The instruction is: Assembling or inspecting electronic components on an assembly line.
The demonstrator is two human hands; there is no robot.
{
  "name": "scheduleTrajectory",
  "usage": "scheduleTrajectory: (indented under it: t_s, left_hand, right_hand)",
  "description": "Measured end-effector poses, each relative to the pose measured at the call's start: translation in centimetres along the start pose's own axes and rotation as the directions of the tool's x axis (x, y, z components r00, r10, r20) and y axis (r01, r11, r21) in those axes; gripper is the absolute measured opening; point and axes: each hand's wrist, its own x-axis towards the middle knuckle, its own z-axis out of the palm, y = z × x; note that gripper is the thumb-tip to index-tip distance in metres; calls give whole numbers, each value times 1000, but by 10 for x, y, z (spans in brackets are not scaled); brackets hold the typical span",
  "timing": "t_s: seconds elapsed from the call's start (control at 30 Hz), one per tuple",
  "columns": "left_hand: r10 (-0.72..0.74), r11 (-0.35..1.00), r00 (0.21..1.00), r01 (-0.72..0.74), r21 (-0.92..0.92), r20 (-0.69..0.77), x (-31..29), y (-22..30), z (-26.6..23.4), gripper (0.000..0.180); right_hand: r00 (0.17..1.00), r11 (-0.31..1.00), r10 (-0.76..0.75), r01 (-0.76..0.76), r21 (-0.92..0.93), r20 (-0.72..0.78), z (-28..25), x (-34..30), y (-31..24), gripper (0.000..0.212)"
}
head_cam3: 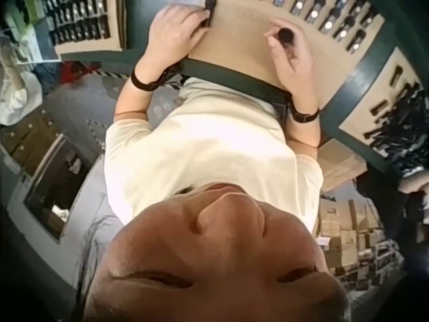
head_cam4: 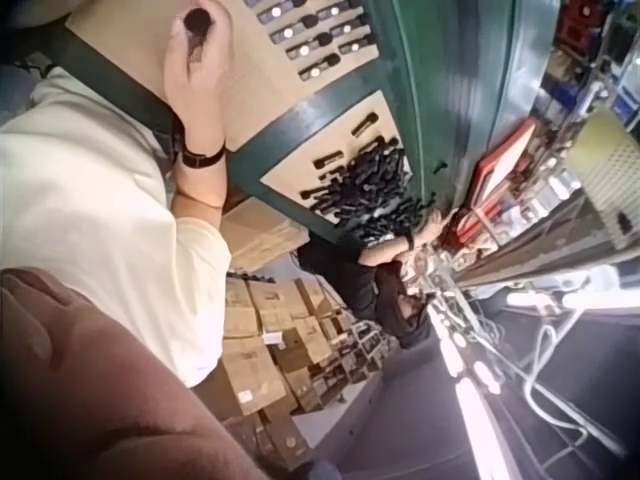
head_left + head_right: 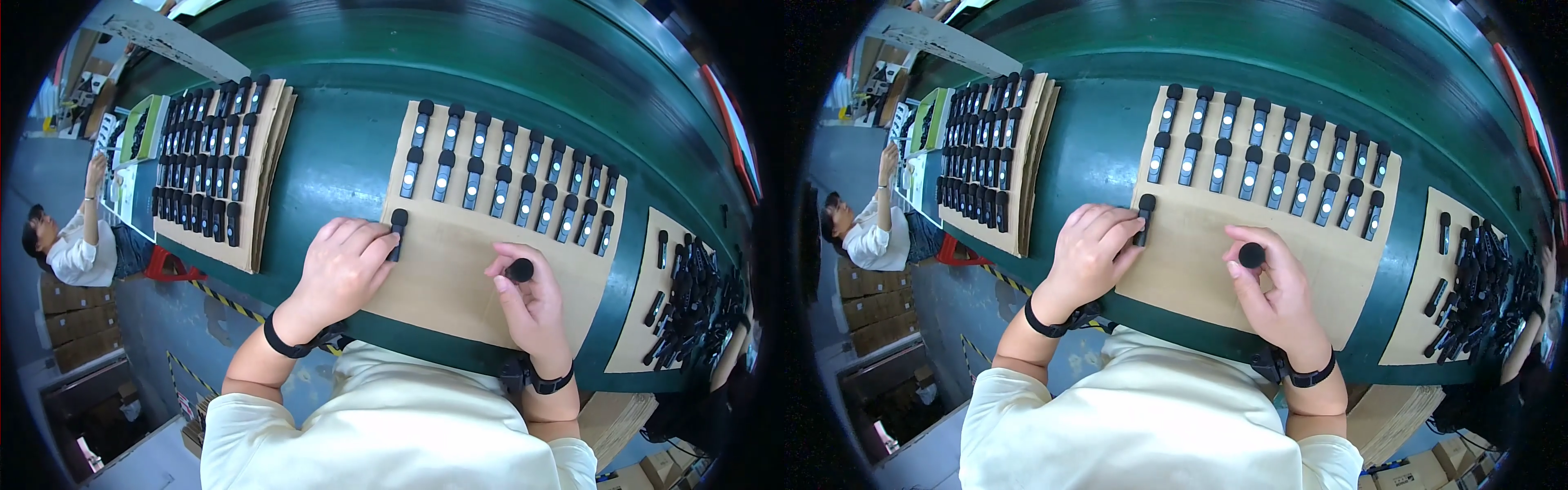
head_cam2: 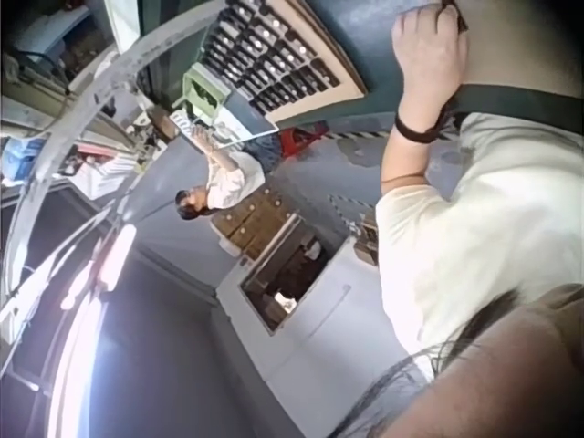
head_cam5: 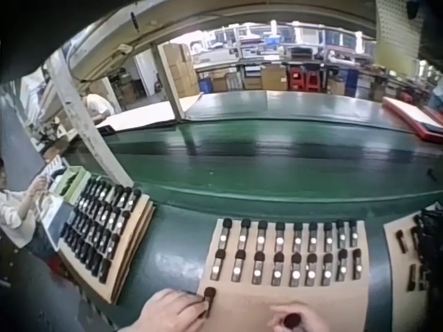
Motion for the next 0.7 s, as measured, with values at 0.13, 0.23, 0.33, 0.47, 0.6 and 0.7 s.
scheduleTrajectory:
  t_s: [0.13, 0.23, 0.33, 0.47, 0.6, 0.7]
  left_hand:
    - [-6, 999, 999, 8, -31, 40, -2, -1, 1, 35]
    - [-28, 999, 999, 30, -42, 43, -2, -3, 5, 36]
    - [-63, 996, 997, 65, -58, 38, -1, -4, 9, 36]
    - [-104, 991, 994, 107, -75, 37, -1, -4, 10, 37]
    - [-127, 986, 991, 131, -105, 40, 2, -3, 9, 40]
    - [-109, 982, 994, 107, -157, -3, 7, 6, -2, 42]
  right_hand:
    - [1000, 998, -21, 23, -60, 18, 0, 2, 2, 30]
    - [999, 995, 32, -28, -99, 41, 0, 1, 4, 30]
    - [997, 997, 72, -72, 15, -10, 2, -1, 8, 29]
    - [997, 997, 73, -72, 28, -33, 1, -4, 13, 28]
    - [999, 995, -36, 34, -97, -28, -1, -1, 6, 25]
    - [993, 986, -115, 111, -126, -21, -2, 1, 1, 24]
